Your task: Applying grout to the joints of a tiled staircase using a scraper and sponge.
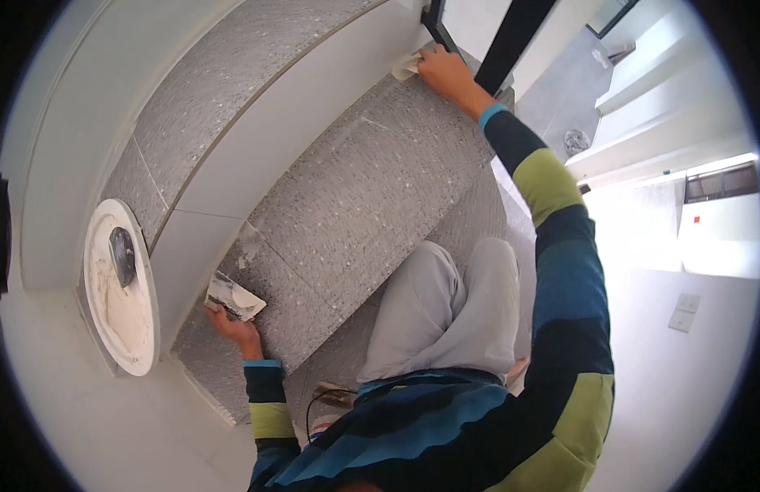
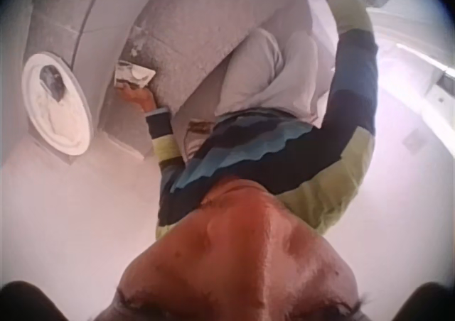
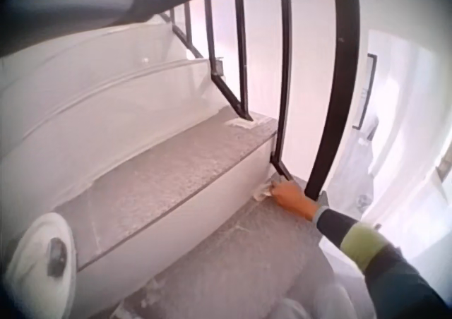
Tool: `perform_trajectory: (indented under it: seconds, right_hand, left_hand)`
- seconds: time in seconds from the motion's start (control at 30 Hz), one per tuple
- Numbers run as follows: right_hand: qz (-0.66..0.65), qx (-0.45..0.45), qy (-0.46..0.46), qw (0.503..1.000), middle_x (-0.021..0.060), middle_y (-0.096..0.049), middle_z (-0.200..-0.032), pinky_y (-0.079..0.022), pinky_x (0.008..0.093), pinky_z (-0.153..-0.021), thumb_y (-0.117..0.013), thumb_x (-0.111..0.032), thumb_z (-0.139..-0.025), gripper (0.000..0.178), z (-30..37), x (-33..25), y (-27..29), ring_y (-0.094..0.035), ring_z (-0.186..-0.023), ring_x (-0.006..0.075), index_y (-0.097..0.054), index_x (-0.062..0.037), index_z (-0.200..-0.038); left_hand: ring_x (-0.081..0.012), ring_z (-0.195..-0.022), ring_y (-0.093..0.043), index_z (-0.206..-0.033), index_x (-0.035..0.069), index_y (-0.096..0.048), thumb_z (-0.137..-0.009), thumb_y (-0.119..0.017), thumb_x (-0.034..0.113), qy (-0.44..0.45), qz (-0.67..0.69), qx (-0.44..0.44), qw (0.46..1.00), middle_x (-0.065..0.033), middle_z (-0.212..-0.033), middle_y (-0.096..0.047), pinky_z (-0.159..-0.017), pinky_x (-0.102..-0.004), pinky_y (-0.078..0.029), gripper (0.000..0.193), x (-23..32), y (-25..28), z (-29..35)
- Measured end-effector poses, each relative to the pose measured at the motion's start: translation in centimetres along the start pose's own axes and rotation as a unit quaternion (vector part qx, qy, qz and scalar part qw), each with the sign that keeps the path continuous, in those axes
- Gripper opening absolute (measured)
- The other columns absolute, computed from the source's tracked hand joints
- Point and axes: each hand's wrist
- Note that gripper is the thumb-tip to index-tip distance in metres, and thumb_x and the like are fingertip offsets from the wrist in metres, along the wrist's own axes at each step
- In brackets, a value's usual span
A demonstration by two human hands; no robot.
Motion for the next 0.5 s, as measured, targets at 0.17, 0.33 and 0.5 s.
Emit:
perform_trajectory:
  seconds: [0.17,0.33,0.5]
  right_hand:
    - [-0.021,0.062,-0.089,0.994,0.0118,-0.058,-0.09,-0.052,0.0365,-0.059,-0.054,-0.005,-0.073,0.012,0.4,-0.2,-3.0,-0.058,-0.082,0.0286,-0.063,0.001,-0.079]
    - [-0.009,-0.073,0.015,0.997,0.0111,-0.057,-0.088,-0.051,0.0379,-0.062,-0.057,-0.005,-0.07,0.016,-0.7,0.1,1.7,-0.057,-0.083,0.0281,-0.062,-0.001,-0.085]
    - [-0.276,0.087,-0.015,0.957,0.01,-0.056,-0.086,-0.046,0.0356,-0.066,-0.055,-0.001,-0.068,0.023,4.5,-7.8,9.2,-0.054,-0.08,0.0261,-0.061,-0.0052,-0.09]
  left_hand:
    - [-0.028,-0.102,-0.048,-0.116,-0.002,-0.038,-0.08,-0.044,0.027,-0.005,-0.013,-0.014,1.0,-0.0159,-0.111,-0.044,-0.088,-0.0372,-0.039,0.047,0.1,-0.7,0.2]
    - [-0.028,-0.101,-0.048,-0.116,-0.003,-0.039,-0.081,-0.044,0.029,-0.014,-0.018,-0.019,1.0,-0.0166,-0.11,-0.046,-0.088,-0.0367,-0.039,0.047,-0.2,0.5,-0.1]
    - [-0.0261,-0.102,-0.049,-0.117,-0.003,-0.041,-0.084,-0.041,0.023,0.008,-0.179,-0.041,0.983,-0.0156,-0.112,-0.048,-0.089,-0.0373,-0.038,0.041,0.2,0.5,0.2]
Point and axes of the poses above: each hand's wrist, its own z-axis away from the middle knuckle, its own y-axis out of the back of the hand, x = y × z
